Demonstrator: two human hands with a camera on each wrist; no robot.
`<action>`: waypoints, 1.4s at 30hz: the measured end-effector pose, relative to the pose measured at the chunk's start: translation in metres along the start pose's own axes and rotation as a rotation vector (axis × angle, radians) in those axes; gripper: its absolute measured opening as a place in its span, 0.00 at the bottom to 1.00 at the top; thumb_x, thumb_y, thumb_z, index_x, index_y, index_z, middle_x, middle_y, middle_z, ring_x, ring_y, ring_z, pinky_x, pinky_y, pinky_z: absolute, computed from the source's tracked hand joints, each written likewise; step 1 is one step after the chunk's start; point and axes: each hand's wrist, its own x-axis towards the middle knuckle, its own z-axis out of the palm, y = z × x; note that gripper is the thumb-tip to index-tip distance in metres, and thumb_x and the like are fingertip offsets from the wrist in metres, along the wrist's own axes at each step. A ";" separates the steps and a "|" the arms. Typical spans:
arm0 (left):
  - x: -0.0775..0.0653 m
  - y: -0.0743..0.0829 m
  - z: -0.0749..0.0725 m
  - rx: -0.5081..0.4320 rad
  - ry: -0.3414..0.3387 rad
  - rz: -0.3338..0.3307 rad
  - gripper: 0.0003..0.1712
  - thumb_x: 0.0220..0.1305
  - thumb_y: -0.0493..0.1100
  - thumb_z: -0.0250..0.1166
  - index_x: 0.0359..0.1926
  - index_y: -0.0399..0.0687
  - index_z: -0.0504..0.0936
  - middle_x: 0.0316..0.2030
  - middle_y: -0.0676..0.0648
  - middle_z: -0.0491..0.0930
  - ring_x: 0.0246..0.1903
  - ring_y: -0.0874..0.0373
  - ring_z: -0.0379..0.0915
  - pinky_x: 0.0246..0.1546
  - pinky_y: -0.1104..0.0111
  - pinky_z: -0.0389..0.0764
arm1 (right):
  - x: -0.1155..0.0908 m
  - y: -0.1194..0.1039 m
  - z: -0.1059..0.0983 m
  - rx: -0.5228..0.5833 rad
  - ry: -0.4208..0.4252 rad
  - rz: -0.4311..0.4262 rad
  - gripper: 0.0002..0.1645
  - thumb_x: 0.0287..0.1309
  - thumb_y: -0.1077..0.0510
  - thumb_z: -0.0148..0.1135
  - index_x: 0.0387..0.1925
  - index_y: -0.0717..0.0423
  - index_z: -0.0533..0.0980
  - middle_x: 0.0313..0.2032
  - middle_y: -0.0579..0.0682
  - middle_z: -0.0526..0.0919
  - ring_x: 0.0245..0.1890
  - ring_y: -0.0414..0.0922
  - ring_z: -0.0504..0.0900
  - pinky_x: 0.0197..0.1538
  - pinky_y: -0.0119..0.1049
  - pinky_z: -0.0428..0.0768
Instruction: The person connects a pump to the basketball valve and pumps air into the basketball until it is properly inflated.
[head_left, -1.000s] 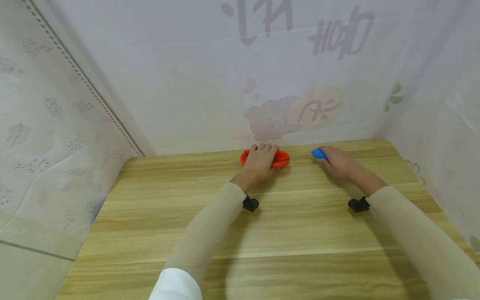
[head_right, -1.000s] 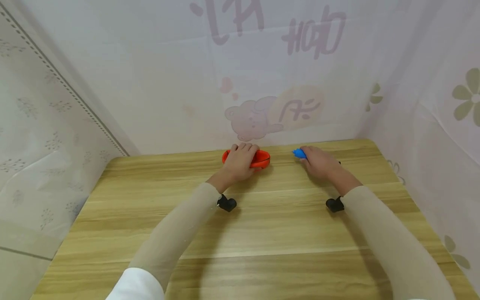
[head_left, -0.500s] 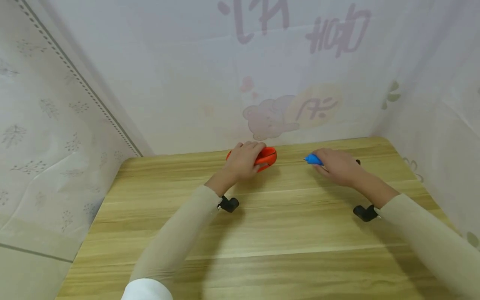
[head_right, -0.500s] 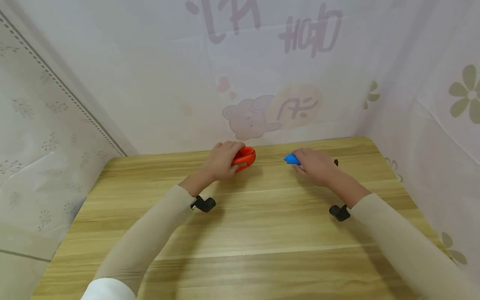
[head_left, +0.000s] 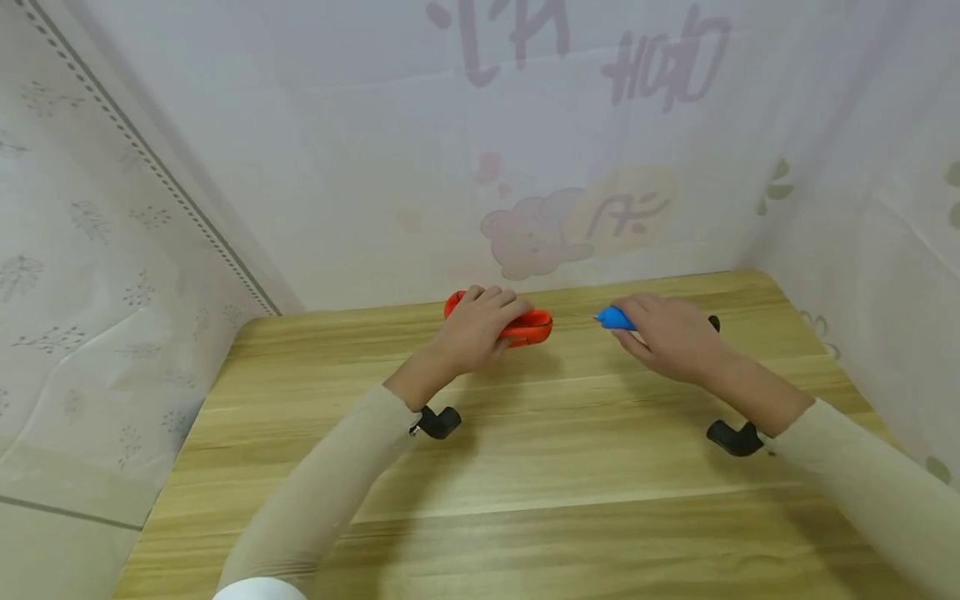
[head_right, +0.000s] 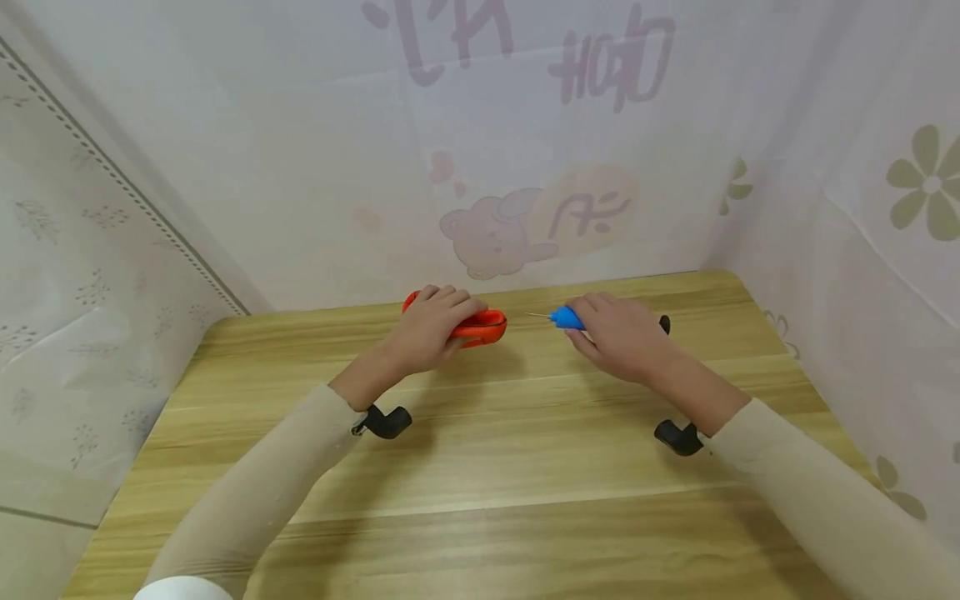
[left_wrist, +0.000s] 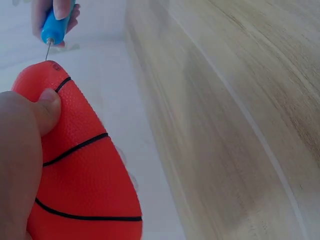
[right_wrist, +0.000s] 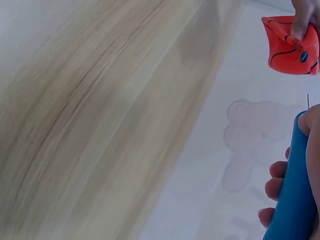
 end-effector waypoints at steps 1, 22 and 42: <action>-0.001 0.001 -0.002 0.002 -0.003 0.005 0.21 0.64 0.39 0.69 0.58 0.50 0.78 0.46 0.50 0.80 0.48 0.51 0.74 0.56 0.56 0.69 | 0.001 -0.002 -0.002 0.003 0.002 -0.004 0.23 0.68 0.52 0.65 0.56 0.64 0.74 0.47 0.60 0.83 0.43 0.57 0.86 0.40 0.53 0.84; -0.008 0.019 -0.014 0.098 -0.023 0.060 0.25 0.61 0.43 0.73 0.58 0.49 0.78 0.48 0.49 0.80 0.50 0.51 0.75 0.54 0.57 0.71 | 0.008 -0.039 -0.016 -0.111 -0.030 -0.082 0.25 0.69 0.49 0.61 0.55 0.65 0.75 0.47 0.58 0.83 0.47 0.54 0.85 0.46 0.50 0.84; -0.018 0.026 -0.006 0.145 0.169 0.122 0.25 0.52 0.34 0.76 0.52 0.48 0.81 0.46 0.51 0.84 0.49 0.52 0.76 0.50 0.59 0.70 | 0.015 -0.060 -0.018 -0.225 -0.002 -0.160 0.22 0.69 0.48 0.63 0.46 0.66 0.77 0.36 0.56 0.84 0.33 0.49 0.85 0.35 0.41 0.85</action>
